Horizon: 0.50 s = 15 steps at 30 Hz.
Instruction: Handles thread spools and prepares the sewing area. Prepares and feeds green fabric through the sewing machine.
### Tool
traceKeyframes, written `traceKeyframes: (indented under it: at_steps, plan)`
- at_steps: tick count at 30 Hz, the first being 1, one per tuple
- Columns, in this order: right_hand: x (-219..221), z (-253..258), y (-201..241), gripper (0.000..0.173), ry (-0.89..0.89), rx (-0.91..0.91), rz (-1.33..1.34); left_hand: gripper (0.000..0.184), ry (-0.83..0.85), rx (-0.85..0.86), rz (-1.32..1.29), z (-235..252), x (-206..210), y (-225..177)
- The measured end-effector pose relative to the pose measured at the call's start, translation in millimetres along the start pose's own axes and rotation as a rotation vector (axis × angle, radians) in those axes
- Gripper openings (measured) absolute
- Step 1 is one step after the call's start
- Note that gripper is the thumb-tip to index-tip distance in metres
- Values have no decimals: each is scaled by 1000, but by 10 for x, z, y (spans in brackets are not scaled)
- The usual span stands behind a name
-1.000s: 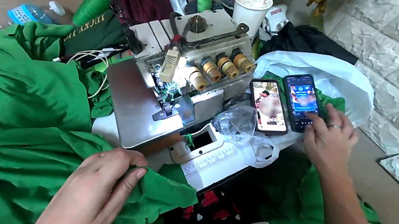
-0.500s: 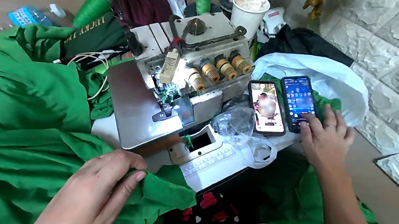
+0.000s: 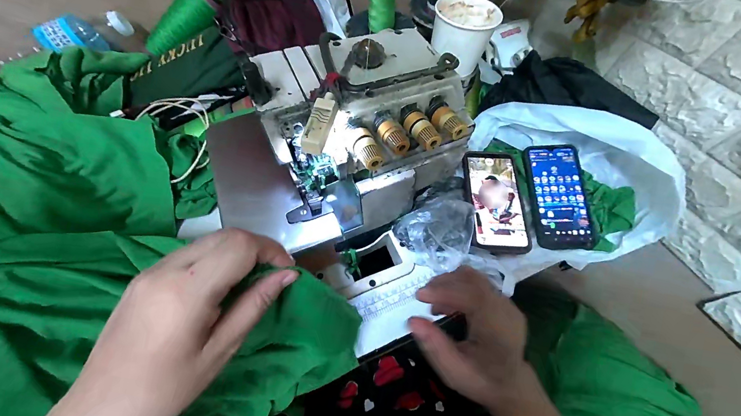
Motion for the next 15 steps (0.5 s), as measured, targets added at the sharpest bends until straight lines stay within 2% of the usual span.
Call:
traceKeyframes:
  at_steps: [2, 4, 5, 7, 8, 11, 15]
  plan:
    - [251, 154, 141, 38, -3, 34, 102, 30, -11, 27, 27, 82, -77, -84]
    - [487, 290, 197, 56, 105, 92, 183, 29, 4, 57, 55, 101, -112, -158]
    - [583, 340, 227, 53, 160, 98, 219, 29, 17, 63, 76, 86, -115, -174]
    - [699, 397, 271, 31, 222, 94, 280, 31, 29, 65, 139, 22, -136, -157]
    - [730, 405, 276, 25, 237, 85, 304, 33, 28, 60, 173, -23, -168, -123]
    - [786, 372, 265, 23, 276, 68, 334, 33, 46, 34, 244, -158, -272, 18]
    - [827, 343, 282, 23, 288, 39, 246, 29, 72, 11, 183, -207, -315, 119]
Point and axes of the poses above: each hand's wrist, its own z-axis towards the middle knuckle, its own x-axis out of the palm, y = z × x, the point moved 8 cm from there along z, towards the middle knuckle, and after that the axes turned 2 degrees about -z, right-handed, at the moved point
